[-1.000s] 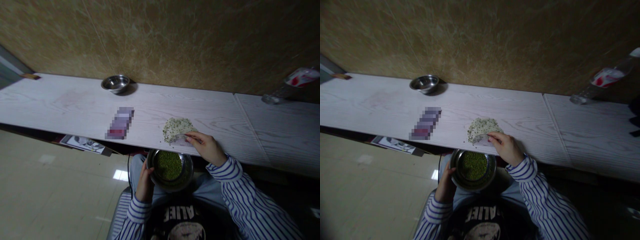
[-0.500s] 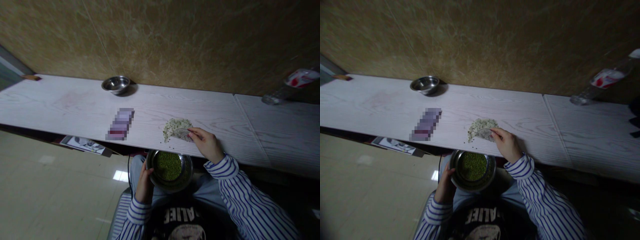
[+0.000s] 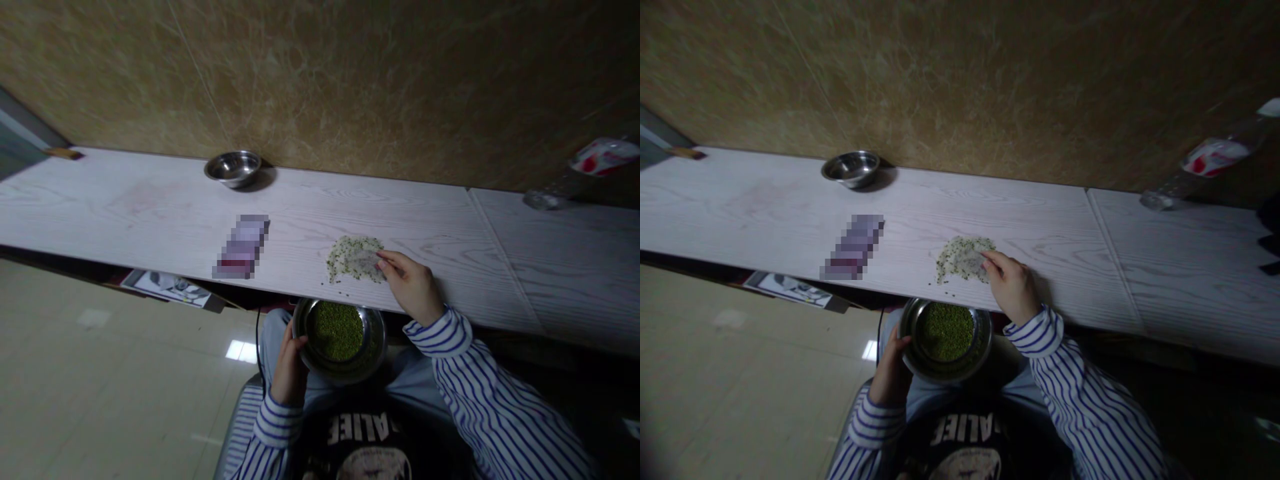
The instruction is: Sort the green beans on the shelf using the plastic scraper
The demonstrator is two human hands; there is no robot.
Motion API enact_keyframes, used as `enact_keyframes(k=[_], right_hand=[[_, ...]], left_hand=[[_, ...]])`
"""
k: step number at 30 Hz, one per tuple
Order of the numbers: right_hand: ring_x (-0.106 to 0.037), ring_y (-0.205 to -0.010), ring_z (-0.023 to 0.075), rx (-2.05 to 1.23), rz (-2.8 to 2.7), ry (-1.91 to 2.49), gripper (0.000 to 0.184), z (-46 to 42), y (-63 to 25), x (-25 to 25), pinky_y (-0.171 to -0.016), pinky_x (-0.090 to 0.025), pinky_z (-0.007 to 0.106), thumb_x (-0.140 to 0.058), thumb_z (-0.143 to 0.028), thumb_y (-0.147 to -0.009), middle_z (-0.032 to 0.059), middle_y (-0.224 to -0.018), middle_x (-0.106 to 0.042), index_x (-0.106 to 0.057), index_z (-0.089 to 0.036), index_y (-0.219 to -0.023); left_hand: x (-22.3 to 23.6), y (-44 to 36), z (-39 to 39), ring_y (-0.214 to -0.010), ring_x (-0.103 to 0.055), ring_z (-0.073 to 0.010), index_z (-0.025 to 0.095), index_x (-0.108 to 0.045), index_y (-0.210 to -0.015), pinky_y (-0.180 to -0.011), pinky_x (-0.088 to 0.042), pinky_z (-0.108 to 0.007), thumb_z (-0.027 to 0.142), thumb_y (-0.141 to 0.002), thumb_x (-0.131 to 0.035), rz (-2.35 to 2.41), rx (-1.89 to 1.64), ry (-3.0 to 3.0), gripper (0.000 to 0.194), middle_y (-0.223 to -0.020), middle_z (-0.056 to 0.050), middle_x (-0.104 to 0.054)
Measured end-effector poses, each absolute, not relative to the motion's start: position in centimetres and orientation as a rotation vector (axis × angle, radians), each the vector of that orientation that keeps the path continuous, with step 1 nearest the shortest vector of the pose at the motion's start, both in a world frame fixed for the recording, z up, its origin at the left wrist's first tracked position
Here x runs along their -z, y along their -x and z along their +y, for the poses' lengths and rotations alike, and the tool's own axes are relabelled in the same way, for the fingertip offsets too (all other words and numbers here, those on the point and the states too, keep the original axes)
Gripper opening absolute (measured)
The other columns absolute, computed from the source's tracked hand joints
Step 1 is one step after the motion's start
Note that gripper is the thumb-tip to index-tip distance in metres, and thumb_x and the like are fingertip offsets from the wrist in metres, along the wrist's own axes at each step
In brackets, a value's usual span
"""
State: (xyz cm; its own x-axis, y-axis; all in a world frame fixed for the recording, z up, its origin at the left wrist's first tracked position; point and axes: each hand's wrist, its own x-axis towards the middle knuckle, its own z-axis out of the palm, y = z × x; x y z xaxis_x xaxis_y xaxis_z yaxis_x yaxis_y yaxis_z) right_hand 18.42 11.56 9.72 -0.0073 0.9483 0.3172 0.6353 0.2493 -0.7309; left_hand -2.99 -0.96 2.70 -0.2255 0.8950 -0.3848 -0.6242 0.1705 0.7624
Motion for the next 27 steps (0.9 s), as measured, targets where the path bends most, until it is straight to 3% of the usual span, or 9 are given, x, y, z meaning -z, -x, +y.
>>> enact_keyframes(k=[9, 27], right_hand=[[-0.077, -0.093, 0.0242, -0.674, -1.747, 1.421, 0.027, 10.6, -18.3, -9.6, -0.084, -0.061, 0.037, -0.058, -0.029, -0.090, 0.0087, -0.107, -0.080, -0.076, -0.022, -0.108], [-0.076, -0.093, 0.0239, -0.771, -1.718, 1.402, 0.026, 10.3, -19.0, -8.7, -0.085, -0.061, 0.039, -0.059, -0.030, -0.091, 0.0086, -0.104, -0.080, -0.075, -0.022, -0.110]], left_hand=[[-1.8, 2.9, -0.8, -0.136, -0.051, -0.0330, 0.027, -0.070, -0.122, -0.117, -0.032, -0.049, 0.031, -0.074, -0.069, 1.064, -1.439, -0.321, 0.049, -0.129, -0.005, -0.070], [-1.5, 2.8, -0.8, -0.138, -0.049, -0.0340, 0.024, -0.068, -0.125, -0.117, -0.032, -0.047, 0.028, -0.075, -0.069, 1.037, -1.441, -0.305, 0.050, -0.134, -0.007, -0.069]])
